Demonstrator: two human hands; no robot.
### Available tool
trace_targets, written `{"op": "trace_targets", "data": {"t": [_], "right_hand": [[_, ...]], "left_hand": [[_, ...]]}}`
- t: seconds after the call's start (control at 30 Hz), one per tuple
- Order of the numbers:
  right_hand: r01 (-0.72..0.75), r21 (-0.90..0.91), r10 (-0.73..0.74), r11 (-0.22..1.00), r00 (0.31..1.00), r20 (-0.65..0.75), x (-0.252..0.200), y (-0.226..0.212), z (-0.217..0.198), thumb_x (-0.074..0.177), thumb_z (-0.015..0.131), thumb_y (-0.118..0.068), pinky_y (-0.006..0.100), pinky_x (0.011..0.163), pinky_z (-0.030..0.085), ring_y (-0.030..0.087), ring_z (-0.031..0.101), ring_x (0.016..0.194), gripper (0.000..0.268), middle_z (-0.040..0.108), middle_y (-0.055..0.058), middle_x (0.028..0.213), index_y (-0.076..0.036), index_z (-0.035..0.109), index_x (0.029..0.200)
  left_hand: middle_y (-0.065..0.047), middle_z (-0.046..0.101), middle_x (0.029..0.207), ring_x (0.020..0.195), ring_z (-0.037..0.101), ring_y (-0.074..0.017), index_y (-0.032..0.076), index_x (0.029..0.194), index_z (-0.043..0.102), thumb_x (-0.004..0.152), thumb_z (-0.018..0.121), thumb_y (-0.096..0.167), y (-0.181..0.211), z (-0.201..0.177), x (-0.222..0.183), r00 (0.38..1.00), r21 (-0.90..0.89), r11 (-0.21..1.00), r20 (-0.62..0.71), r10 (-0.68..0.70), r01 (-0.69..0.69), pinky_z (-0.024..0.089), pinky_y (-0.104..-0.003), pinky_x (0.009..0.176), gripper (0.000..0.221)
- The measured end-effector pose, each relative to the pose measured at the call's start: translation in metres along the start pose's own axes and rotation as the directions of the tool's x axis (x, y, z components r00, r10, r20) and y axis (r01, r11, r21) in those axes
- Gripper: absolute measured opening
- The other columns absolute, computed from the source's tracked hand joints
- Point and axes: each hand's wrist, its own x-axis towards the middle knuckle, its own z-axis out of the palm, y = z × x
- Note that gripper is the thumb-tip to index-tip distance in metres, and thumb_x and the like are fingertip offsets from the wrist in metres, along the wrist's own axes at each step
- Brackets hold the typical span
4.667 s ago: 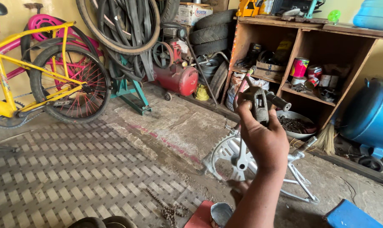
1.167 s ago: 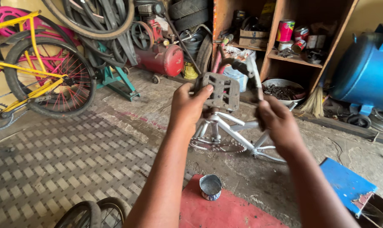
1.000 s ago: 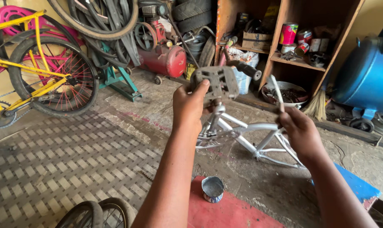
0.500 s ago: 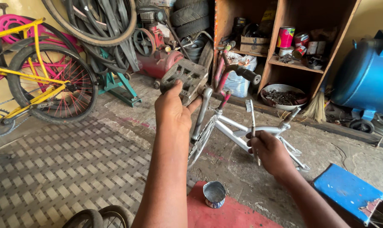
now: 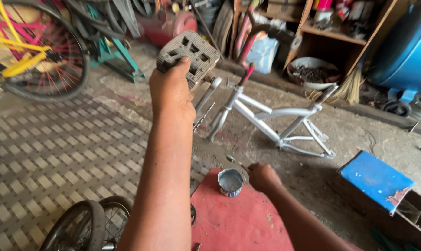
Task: The person handles a bicycle pedal and a chainring assembly, using a wrench and a screwdriver to adjust the components before placing the chainring on the floor.
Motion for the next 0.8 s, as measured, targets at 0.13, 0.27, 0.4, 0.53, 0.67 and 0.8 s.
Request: {"op": "trace_targets", "data": {"t": [0.13,0.27,0.4,0.53,0.67,0.8], "right_hand": [[0.022,-0.108,-0.018,0.994,0.999,0.035,0.013,0.021,0.061,0.089,0.061,-0.012,0.046,0.094,0.056,0.035,0.066,0.116,0.038,0.068,0.010,0.128,-0.026,0.072,0.122],[-0.034,-0.105,0.042,0.994,0.997,0.070,0.014,0.015,0.092,0.096,0.057,-0.017,0.045,0.093,0.057,0.032,0.067,0.116,0.035,0.069,0.007,0.129,-0.029,0.069,0.127],[0.118,-0.224,-0.080,0.967,0.982,0.174,0.025,0.015,0.109,0.093,0.056,-0.010,0.043,0.094,0.058,0.030,0.069,0.117,0.044,0.069,0.005,0.131,-0.033,0.071,0.127],[0.023,-0.159,0.001,0.987,0.989,0.147,0.027,0.031,0.107,0.093,0.060,-0.018,0.043,0.093,0.057,0.029,0.068,0.116,0.039,0.069,0.004,0.131,-0.034,0.070,0.127],[-0.122,0.173,0.110,0.977,0.991,0.080,0.034,0.053,0.095,0.098,0.060,-0.025,0.038,0.081,0.057,0.027,0.071,0.095,0.032,0.077,0.011,0.115,-0.026,0.074,0.127],[-0.230,0.807,0.147,0.544,0.973,0.179,0.020,0.058,0.067,0.100,0.053,-0.023,0.035,0.060,0.047,0.018,0.056,0.073,0.034,0.076,0.008,0.101,-0.014,0.072,0.127]], "left_hand": [[-0.005,0.074,0.114,0.101,0.070,-0.0274,0.012,0.120,0.067,0.083,0.074,0.018,-0.006,-0.014,0.001,0.988,0.080,0.992,-0.130,-0.088,0.099,0.039,-0.063,0.093,0.038],[-0.008,0.075,0.111,0.099,0.071,-0.0318,0.010,0.119,0.069,0.082,0.074,0.018,-0.011,-0.023,-0.001,0.986,0.061,0.992,-0.133,-0.098,0.107,0.048,-0.065,0.099,0.038],[-0.006,0.073,0.119,0.111,0.068,-0.0292,0.011,0.123,0.065,0.079,0.076,0.015,-0.017,-0.021,-0.003,0.989,-0.005,0.996,-0.122,-0.084,0.084,0.044,-0.066,0.103,0.046],[-0.003,0.070,0.124,0.118,0.066,-0.0288,0.015,0.126,0.062,0.074,0.079,0.013,-0.019,-0.016,-0.006,0.989,-0.016,0.997,-0.125,-0.073,0.072,0.039,-0.066,0.103,0.055],[-0.001,0.070,0.127,0.125,0.060,-0.0264,0.017,0.127,0.062,0.071,0.081,0.013,-0.015,-0.010,-0.008,0.993,-0.011,0.997,-0.099,-0.071,0.070,0.035,-0.066,0.105,0.059],[0.000,0.068,0.128,0.127,0.058,-0.0266,0.018,0.128,0.062,0.073,0.079,0.013,-0.006,0.003,-0.011,0.999,0.039,0.999,-0.028,-0.028,0.029,0.037,-0.068,0.104,0.058]]}}
